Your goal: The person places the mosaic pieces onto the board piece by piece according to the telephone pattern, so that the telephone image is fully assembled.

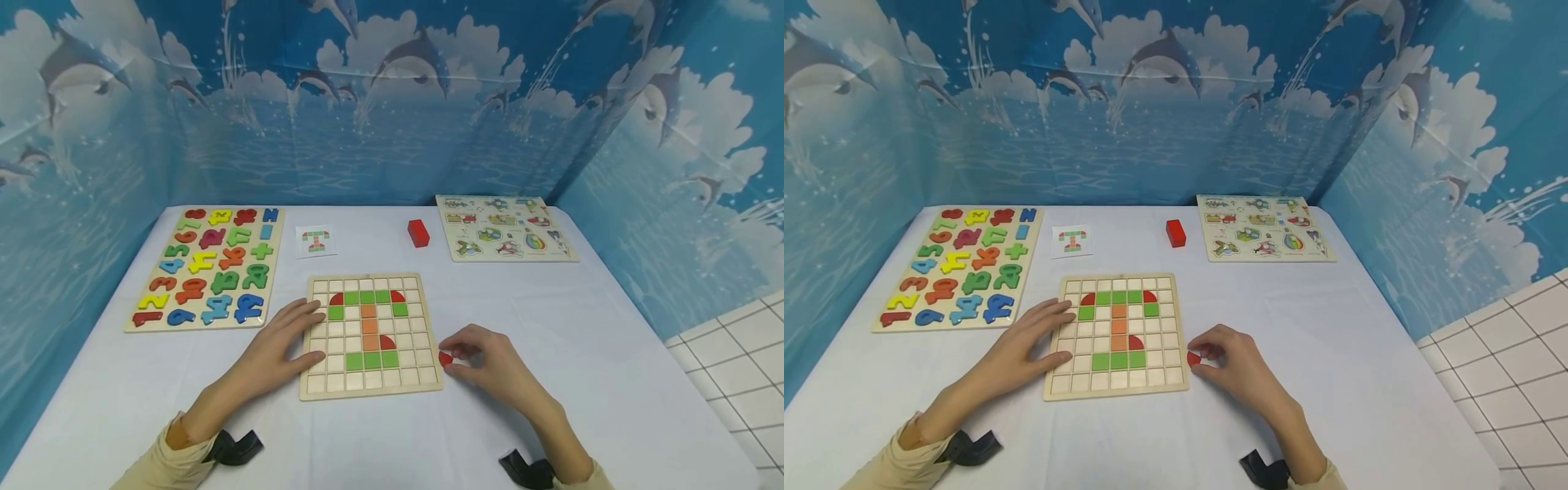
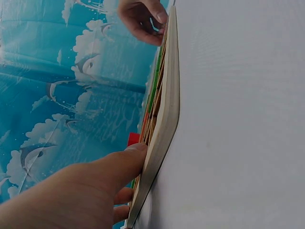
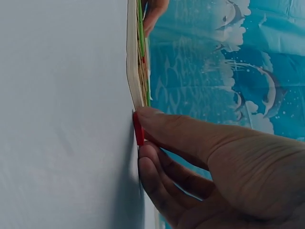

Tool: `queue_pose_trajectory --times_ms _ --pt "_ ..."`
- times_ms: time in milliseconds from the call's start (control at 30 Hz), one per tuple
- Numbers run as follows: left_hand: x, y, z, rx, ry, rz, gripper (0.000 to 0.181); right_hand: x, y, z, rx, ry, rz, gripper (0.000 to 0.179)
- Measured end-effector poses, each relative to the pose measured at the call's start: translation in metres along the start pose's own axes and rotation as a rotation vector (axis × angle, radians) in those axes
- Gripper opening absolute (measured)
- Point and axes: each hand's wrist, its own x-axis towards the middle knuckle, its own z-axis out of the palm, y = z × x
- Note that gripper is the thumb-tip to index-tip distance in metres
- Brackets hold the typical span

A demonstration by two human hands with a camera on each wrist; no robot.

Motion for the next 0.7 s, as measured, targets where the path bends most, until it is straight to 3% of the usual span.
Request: queue_pose_trajectory --times_ms 467,700 --pt "-0.001 -0.003 0.001 -0.004 -0.008 -0.008 0.065 0.01 -0.007 0.004 0.022 -0.038 0.004 0.024" --pt "0.0 -0.003 0.001 -0.007 -0.007 0.004 0.065 0.018 -0.019 0.003 -0.003 0.061 0.0 0.02"
